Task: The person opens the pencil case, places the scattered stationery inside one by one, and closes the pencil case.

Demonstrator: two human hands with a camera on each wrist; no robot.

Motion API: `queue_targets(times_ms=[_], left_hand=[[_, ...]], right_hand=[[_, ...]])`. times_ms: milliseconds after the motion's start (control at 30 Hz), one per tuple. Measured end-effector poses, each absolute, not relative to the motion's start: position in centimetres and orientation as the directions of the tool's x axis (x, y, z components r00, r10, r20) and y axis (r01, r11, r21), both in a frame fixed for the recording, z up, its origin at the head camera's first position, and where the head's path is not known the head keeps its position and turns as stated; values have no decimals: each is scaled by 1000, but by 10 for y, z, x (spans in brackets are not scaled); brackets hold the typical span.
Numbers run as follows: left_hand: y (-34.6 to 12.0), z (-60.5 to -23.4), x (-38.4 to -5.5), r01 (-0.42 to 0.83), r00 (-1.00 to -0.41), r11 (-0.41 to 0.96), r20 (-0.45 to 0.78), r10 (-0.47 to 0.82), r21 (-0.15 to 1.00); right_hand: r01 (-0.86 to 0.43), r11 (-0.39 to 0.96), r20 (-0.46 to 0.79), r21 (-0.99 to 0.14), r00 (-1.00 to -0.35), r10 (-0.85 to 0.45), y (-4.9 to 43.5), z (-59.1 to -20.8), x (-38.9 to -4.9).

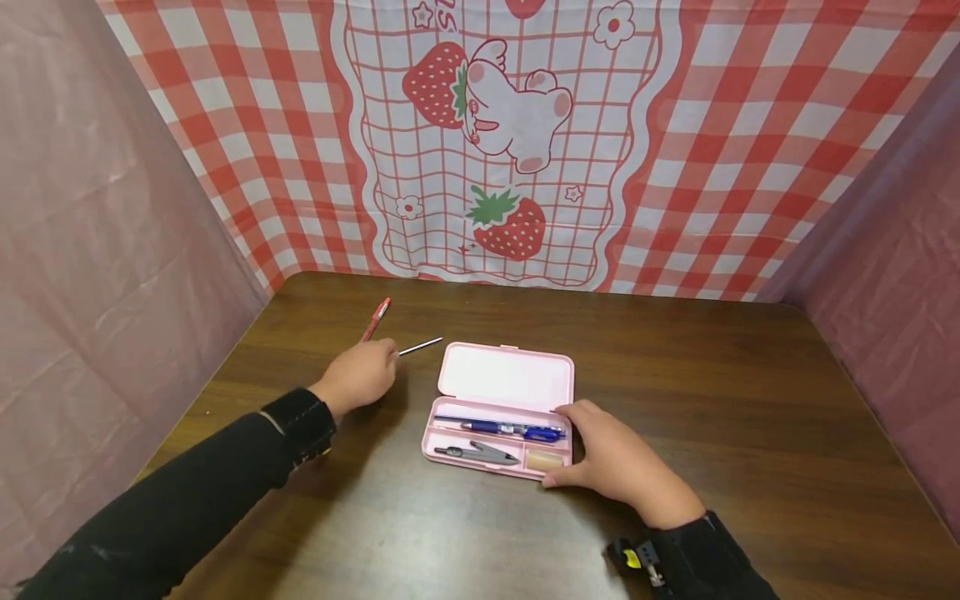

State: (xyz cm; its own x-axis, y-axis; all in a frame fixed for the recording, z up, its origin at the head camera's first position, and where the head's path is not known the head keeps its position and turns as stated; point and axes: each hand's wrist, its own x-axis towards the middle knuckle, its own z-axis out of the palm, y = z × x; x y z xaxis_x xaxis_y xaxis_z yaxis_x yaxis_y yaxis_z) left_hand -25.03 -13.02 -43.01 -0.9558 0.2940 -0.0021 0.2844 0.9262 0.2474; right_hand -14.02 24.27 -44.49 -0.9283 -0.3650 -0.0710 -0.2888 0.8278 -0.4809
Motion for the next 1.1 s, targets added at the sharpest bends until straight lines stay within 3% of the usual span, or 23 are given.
queue_targets(times_ms=[333,667,1100], left_hand=[[-116,-427,-241,370,-925,889,15,380,269],[-69,-433,-217,522,-850,827,42,525,208],[-17,-430,-193,664,-736,732,-40,676,155]], right_hand=[[-289,826,-69,-483,-928,-365,244,-444,-140],[-297,824,-62,-483,-927,-370,243,-445,-139],[-323,812,-21,-486,-924,-381,243,-446,-140]])
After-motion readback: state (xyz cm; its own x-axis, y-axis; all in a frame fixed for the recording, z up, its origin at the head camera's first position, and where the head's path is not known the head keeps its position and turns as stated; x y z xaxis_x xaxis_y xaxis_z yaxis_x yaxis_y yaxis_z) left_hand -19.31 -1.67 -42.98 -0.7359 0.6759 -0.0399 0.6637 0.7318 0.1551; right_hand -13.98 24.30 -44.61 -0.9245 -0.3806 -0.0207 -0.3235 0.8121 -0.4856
